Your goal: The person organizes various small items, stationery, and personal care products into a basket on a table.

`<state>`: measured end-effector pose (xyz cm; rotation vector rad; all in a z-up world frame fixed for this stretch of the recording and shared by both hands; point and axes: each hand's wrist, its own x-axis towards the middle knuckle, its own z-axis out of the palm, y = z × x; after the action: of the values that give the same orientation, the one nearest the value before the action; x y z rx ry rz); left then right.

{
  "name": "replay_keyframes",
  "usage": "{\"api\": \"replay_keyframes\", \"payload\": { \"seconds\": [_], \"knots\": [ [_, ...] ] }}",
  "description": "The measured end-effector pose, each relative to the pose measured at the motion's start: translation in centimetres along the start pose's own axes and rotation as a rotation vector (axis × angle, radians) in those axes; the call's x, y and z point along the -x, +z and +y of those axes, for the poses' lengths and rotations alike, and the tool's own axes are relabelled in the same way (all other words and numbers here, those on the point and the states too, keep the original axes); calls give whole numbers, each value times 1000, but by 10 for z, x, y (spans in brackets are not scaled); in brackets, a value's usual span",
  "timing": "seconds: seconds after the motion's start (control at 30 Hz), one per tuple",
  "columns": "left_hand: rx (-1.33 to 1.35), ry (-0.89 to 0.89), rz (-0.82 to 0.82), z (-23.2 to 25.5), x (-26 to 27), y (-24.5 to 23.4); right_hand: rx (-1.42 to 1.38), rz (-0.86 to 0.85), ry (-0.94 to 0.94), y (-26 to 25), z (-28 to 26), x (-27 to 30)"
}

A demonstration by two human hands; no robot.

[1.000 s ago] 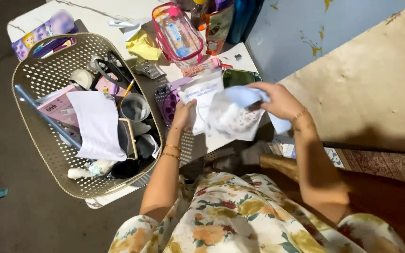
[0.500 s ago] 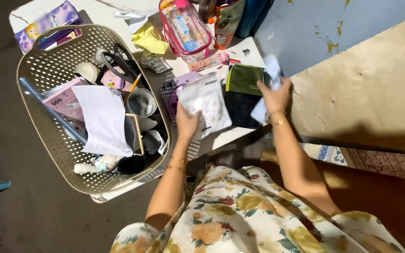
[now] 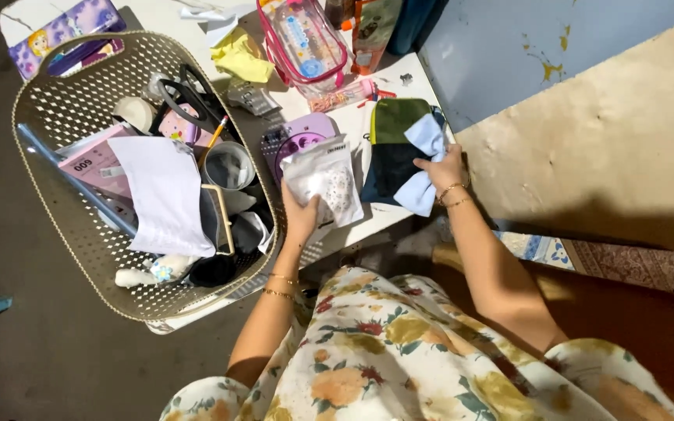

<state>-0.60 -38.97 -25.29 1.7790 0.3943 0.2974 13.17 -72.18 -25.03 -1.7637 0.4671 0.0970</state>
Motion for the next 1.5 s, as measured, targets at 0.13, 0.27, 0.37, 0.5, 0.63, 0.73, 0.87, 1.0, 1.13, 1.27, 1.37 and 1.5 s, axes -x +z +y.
{"api": "replay_keyframes", "payload": {
  "seconds": [0.13,0.27,0.37,0.5,0.63,0.73,0.87,1.0,1.13,1.27,1.37,1.5],
  "knots": [
    [44,-62,11,12,-16,0,511,43,-44,-4,-5,17],
    [166,-129,0,46,-15,-1,406,-36,73,-5,14,18],
    [230,-148,-9,59,-19,-1,333,25,9,-1,16,18],
    [212,-113,-1,35,-25,-1,422,109,-55,0,6,19],
    [-49,17,33,0,-20,0,855,172,-164,-6,-14,22],
    [-49,-17,-42,14,-2,0,734,218,-367,-7,-39,27],
    [212,-227,-141,30,16,4,534,158,-318,-6,-83,34],
    [229,-426,-78,89,-11,-5,774,-46,-139,-7,-64,2],
    [-108,-501,11,-8,-46,27,853,-112,-309,-14,-24,-13],
    [-312,-493,122,-22,-81,48,919,-107,-281,-24,-69,34],
    [-392,-233,322,-39,-95,62,1012,-93,-219,-32,-105,55],
    [-539,-205,340,-72,-96,71,983,42,-472,-45,-126,67]
  ]
}}
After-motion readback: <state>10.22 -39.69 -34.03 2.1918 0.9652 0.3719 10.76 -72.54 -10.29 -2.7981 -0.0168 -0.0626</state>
